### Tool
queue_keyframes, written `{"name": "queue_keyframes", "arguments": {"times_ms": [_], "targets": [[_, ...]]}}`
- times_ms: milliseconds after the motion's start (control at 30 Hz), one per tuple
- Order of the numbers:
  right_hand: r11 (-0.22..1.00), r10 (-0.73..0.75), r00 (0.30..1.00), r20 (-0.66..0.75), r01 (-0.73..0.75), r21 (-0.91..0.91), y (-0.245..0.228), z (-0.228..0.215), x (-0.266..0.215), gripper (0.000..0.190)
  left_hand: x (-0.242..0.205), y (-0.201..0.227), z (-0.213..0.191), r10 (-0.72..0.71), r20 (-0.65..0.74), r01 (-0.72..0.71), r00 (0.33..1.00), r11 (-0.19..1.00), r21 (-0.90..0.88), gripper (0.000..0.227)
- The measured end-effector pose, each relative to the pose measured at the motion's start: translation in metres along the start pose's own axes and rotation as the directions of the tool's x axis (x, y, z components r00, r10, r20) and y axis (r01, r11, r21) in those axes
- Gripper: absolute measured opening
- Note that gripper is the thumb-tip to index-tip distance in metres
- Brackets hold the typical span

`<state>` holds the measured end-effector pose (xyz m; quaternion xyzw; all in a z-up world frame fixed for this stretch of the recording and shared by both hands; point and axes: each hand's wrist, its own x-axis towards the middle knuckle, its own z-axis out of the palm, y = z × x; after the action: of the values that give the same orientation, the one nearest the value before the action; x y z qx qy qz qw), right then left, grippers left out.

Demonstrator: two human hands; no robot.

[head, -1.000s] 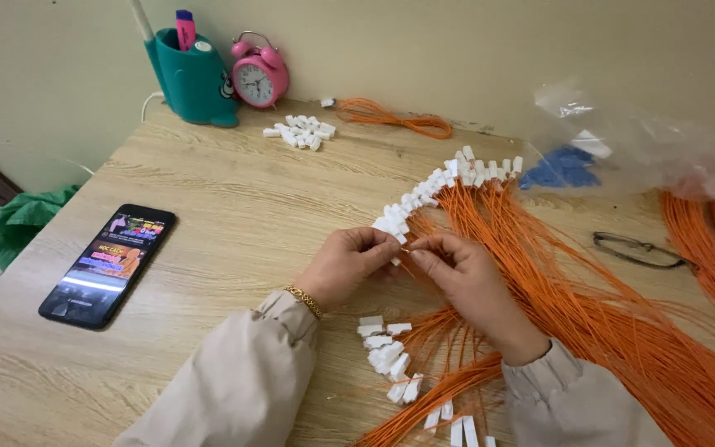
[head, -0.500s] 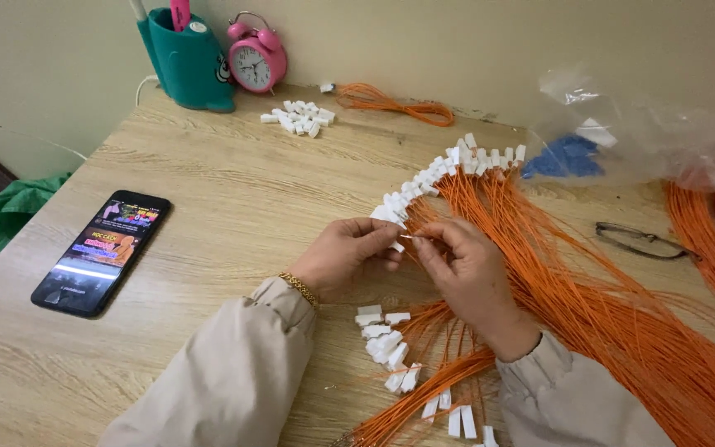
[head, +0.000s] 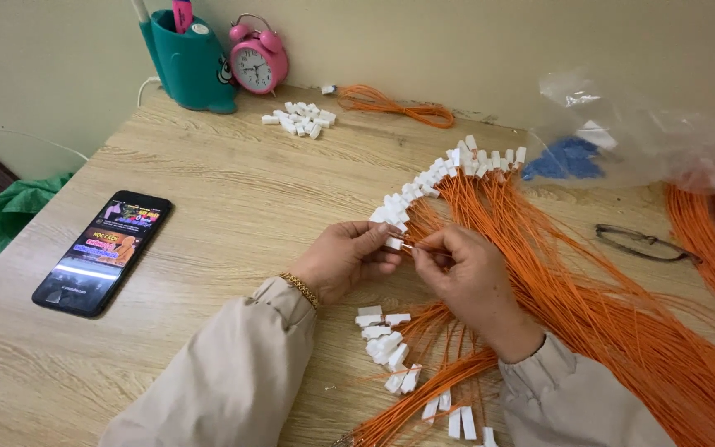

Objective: The person repeatedly picks up small white plastic connectors and orange cables from a wooden table. They insert the connector onto the end of the cable and then place the assembled item back on the table. A smartphone is visible on the left side of the table.

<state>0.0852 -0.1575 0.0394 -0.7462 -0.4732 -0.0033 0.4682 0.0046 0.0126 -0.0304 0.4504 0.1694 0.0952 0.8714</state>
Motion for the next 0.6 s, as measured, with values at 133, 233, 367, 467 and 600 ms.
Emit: {"name": "queue_keyframes", "arguments": {"times_ms": [133,233,367,467,600], "targets": [[0.999,-0.008,1.0,-0.005,0.007,-0.037,-0.001,0.0,0.001,0.005,0.002,0.0,0.001,-0.013,0.002,0.013,1.0,1.0,-0.009,0.03],[0.999,-0.024,1.0,0.011,0.024,-0.027,-0.009,-0.001,0.003,0.005,0.001,0.0,0.001,-0.011,0.004,0.011,1.0,1.0,0.001,0.03],[0.999,-0.021,0.999,0.035,0.02,0.032,-0.006,0.001,0.001,0.008,0.001,0.001,0.003,-0.005,-0.017,0.005,1.0,1.0,0.013,0.03],[0.994,0.067,0.995,0.069,-0.073,0.085,-0.001,0.001,0.0,0.011,0.001,0.002,0.003,0.0,-0.021,0.001,1.0,1.0,0.018,0.031],[0.984,0.154,0.982,0.114,-0.162,0.071,0.001,-0.003,0.004,0.013,-0.001,0.002,0.004,0.014,-0.02,-0.014,1.0,1.0,0.028,0.03]]}}
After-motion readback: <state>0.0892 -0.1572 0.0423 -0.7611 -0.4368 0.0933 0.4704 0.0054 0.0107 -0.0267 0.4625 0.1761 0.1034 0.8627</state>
